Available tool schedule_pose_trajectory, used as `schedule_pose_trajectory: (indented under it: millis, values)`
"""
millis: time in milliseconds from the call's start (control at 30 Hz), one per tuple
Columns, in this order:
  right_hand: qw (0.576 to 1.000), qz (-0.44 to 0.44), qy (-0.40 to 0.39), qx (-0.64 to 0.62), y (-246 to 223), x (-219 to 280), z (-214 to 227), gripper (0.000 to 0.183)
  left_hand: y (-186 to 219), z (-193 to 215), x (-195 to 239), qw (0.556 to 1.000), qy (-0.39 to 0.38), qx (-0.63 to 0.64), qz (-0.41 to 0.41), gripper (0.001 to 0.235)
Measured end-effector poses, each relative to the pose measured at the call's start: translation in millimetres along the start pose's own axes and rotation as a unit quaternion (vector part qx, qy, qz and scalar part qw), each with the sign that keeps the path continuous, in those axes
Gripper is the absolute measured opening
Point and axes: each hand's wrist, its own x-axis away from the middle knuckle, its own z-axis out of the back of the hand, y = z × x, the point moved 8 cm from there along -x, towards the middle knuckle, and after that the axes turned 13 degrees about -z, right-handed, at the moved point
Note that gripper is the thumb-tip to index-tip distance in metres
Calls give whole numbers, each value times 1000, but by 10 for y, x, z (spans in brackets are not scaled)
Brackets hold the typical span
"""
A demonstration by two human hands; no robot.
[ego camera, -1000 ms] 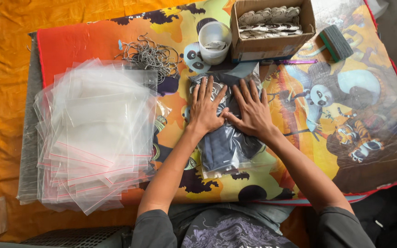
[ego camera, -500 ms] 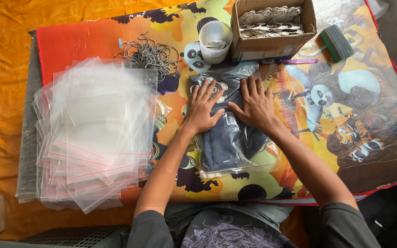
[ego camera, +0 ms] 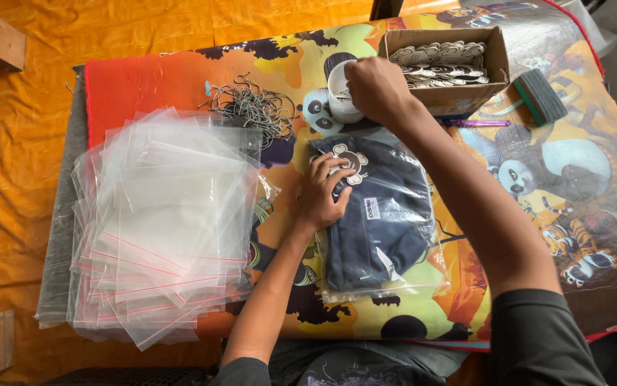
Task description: The person smooths a clear plastic bag on a table using a purple tool, then places a folded blue garment inside. They seal the bag and place a small white tag on top of the package.
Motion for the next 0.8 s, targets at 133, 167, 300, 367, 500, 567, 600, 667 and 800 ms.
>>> schedule_pose_trajectory:
  millis: [133, 167, 300, 367, 500, 567, 600, 667, 800]
  values:
    - [992, -34, -116, 25, 78, -446, -499, 28, 6, 12, -8, 1000, 6, 8, -7, 30]
    - [981, -49, -177, 59, 66, -472, -646, 20, 15, 33, -17, 1000, 10, 4, -8, 31]
    - [946, -96, -286, 120, 101, -499, -1028, 13, 48, 78, -45, 1000, 0, 5, 1, 29]
    - [952, -76, -263, 140, 141, -550, -1096, 8, 22, 65, -37, 1000, 6, 1, 1, 29]
    - [964, -32, -212, 160, 159, -541, -1107, 15, -1, 26, -17, 1000, 6, 2, 1, 29]
    - [971, -9, -177, 160, 204, -555, -1114, 20, -11, 19, -16, 1000, 8, 6, 2, 28]
    - [977, 13, -143, 159, 198, -556, -1096, 29, -12, 19, -8, 1000, 9, 10, 4, 27]
    - [979, 19, -112, 169, 214, -554, -1033, 31, -21, 14, -7, 1000, 14, 7, 1, 27]
    - [995, 5, -66, 73, 163, -479, -744, 41, -8, 26, -7, 1000, 21, -1, -2, 27]
